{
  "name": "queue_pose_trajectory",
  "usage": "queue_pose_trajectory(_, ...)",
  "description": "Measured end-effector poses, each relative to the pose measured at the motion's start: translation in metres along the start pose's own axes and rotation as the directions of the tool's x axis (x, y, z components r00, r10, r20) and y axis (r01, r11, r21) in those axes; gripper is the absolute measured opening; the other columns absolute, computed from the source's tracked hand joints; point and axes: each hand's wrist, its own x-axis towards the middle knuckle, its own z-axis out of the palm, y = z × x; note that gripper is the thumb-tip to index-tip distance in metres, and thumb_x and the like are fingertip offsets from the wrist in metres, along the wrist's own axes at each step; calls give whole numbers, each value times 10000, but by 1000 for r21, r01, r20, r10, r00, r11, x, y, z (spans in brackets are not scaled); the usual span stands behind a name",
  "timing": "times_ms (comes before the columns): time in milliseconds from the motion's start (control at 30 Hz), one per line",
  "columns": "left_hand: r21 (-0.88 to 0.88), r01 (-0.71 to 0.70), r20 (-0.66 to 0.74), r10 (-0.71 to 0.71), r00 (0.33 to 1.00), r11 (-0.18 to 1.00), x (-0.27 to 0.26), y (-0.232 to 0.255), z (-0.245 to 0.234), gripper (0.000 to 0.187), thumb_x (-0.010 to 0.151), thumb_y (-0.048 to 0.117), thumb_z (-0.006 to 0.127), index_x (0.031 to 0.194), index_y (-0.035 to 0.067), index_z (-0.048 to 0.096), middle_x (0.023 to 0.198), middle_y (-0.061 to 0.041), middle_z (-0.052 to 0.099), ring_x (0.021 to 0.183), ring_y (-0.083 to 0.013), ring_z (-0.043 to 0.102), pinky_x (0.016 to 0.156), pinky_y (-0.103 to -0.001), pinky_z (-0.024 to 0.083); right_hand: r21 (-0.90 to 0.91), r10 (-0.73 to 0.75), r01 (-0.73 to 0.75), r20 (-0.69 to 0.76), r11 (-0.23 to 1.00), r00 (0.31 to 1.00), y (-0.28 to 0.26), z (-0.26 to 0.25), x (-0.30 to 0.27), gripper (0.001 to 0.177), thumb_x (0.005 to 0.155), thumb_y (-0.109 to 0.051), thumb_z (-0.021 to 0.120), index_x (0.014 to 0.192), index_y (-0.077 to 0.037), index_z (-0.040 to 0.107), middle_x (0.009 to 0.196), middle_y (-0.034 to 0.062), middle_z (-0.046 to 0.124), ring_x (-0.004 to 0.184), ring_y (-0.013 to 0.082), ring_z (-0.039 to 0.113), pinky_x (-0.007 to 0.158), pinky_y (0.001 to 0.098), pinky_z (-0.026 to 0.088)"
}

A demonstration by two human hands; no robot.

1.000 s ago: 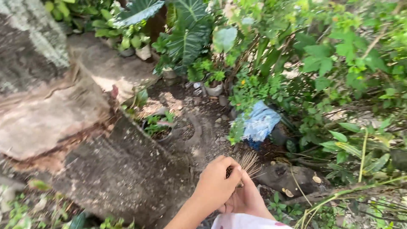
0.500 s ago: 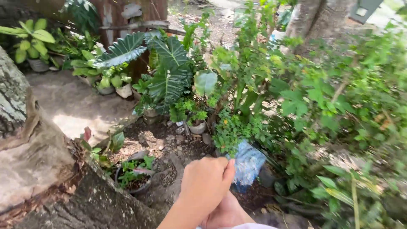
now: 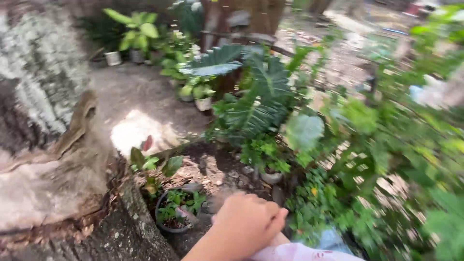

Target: Sweeping the ground around plants in an outdoor garden area using a hand broom.

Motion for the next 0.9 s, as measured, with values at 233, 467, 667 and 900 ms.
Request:
queue_pose_trajectory(233, 172, -77, -202, 112, 973, 982, 104, -82, -10, 247, 948, 254, 633, 787, 69, 655, 766, -102, 673, 785, -326, 661, 706, -463, 520, 249, -154, 149, -1, 957, 988, -16, -182, 137, 354, 1182, -366, 451, 1148, -46, 599, 1210, 125, 647, 1153, 275, 628, 1036, 435, 529)
queue_pose_trajectory(467, 338, 356, -607, -87, 790, 871, 230, -170, -24, 173, 924, 202, 650, 829, 58, 658, 765, -106, 638, 787, -346, 621, 677, -476, 488, 256, 676, -635, -121, 729, 727, -122, -170, 333, 282, 1036, -217, 431, 1149, -41, 619, 1090, 119, 730, 1035, 270, 704, 909, 408, 619)
queue_pose_trajectory(667, 365, 518, -589, -239, 772, 774, 277, -243, -37, 150, 883, 212, 673, 825, 73, 670, 795, -90, 658, 806, -333, 634, 684, -458, 501, 469, 815, -693, -110, 548, 569, -120, -143, 481, 283, 1002, -219, 479, 1131, -29, 644, 1103, 162, 707, 987, 297, 697, 828, 437, 621)
queue_pose_trajectory(900, 300, 584, -661, -277, 698, 754, 366, -410, -56, 108, 813, 181, 685, 834, 77, 702, 801, -93, 678, 789, -325, 644, 673, -445, 497, 315, 785, -748, 20, 583, 620, -82, -223, 651, 130, 996, -147, 584, 1064, -55, 645, 1041, 120, 695, 934, 229, 690, 774, 371, 604)
